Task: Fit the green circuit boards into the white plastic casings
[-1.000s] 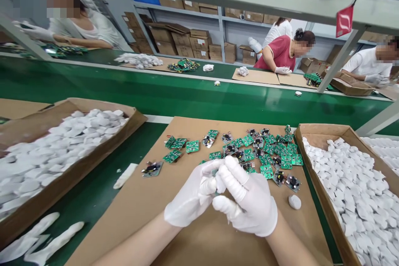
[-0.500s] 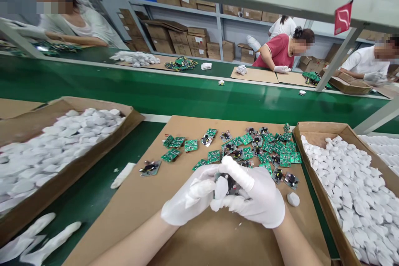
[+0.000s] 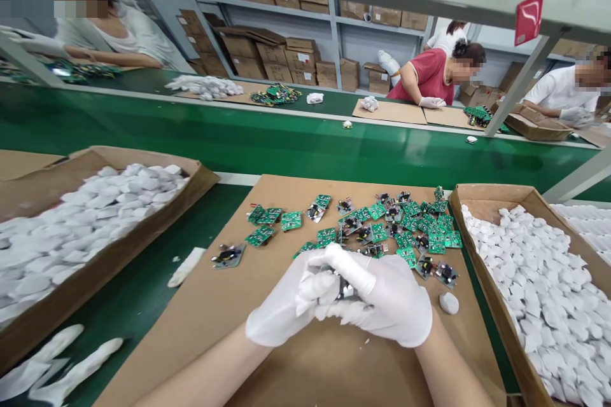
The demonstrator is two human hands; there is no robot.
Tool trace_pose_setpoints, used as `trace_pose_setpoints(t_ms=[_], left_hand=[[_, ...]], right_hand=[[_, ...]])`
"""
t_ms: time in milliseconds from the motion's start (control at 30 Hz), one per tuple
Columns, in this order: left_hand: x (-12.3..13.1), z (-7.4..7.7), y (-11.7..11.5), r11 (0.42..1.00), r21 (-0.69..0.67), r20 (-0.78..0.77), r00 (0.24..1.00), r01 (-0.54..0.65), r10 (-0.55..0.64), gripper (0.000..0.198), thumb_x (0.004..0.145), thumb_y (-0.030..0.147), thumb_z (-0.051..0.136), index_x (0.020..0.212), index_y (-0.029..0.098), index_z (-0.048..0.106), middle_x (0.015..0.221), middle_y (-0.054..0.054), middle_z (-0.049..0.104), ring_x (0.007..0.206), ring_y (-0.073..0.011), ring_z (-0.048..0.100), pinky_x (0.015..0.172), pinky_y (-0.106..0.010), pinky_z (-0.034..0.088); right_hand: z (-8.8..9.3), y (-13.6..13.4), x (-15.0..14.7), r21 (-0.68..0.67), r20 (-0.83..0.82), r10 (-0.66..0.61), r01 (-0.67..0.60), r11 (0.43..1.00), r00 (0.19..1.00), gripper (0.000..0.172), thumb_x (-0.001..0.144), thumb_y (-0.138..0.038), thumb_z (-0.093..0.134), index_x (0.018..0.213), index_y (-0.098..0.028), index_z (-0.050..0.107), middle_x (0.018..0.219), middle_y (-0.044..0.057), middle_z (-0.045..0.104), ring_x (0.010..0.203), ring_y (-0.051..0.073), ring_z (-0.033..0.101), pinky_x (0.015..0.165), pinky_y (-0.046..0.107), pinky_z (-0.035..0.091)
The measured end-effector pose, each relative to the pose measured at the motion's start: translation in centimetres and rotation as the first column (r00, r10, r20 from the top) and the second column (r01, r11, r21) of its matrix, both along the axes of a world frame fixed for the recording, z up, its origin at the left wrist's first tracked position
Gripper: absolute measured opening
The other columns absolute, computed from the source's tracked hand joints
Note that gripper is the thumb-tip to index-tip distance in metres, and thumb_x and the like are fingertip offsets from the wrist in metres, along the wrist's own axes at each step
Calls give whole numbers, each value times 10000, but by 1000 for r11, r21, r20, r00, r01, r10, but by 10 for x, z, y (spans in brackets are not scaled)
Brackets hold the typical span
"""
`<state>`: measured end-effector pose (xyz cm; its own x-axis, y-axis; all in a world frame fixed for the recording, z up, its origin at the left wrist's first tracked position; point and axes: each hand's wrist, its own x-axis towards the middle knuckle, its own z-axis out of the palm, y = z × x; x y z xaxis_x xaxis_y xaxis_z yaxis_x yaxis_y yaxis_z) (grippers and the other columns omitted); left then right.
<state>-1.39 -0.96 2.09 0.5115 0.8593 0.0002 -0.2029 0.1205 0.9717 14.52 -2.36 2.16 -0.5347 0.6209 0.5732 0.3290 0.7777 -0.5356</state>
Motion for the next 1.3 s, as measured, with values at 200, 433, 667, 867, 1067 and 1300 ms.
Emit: trace_pose_setpoints(t_ms=[200,433,667,867,1067,1300], left_hand=[[-1,6,-1,984,53,262,949,168,-176,480,788,618,604,592,182,561,573,6,458,563,-136,416,598,-297,377],[0,10,0,992,19,112,986,123,-124,571,668,684,688,512,169,497,560,-7,495,581,-152,462,572,-297,340],[3,1,3,998,36,182,981,57,-63,558,741,658,638,522,178,457,587,7,432,622,-147,418,600,-299,345],[1,2,3,995,-70,287,957,66,-43,462,740,517,728,547,167,496,656,-9,520,677,-150,500,637,-279,409],[-1,2,6,954,-294,490,866,58,99,346,742,399,762,582,170,558,973,-55,665,884,-185,606,766,-270,497],[-1,-2,7,956,-294,468,872,1,143,304,736,374,772,591,167,603,1057,-51,675,821,-167,605,772,-286,526]], right_hand=[[2,-3,-2,-2,-258,33,-35,999,966,705,916,-307,632,1509,-398,263,724,-45,674,691,166,673,654,275,553],[2,-1,3,46,-21,29,-28,999,999,612,987,-365,484,1528,-402,202,1191,93,654,883,206,685,678,311,559],[-3,2,1,81,28,-119,116,990,993,651,1000,-463,383,1551,-364,50,1117,85,673,930,210,680,681,298,555],[-3,-2,2,-255,-247,-112,47,966,963,623,918,-470,575,1484,-369,336,1244,89,589,936,213,636,705,317,544],[13,7,12,-588,-783,-362,-415,694,505,419,817,-398,550,1196,-249,649,1002,64,624,575,120,457,525,286,458],[12,17,12,-648,-761,-472,-566,510,445,535,562,-96,560,1065,-234,677,857,5,631,830,161,600,822,336,529]])
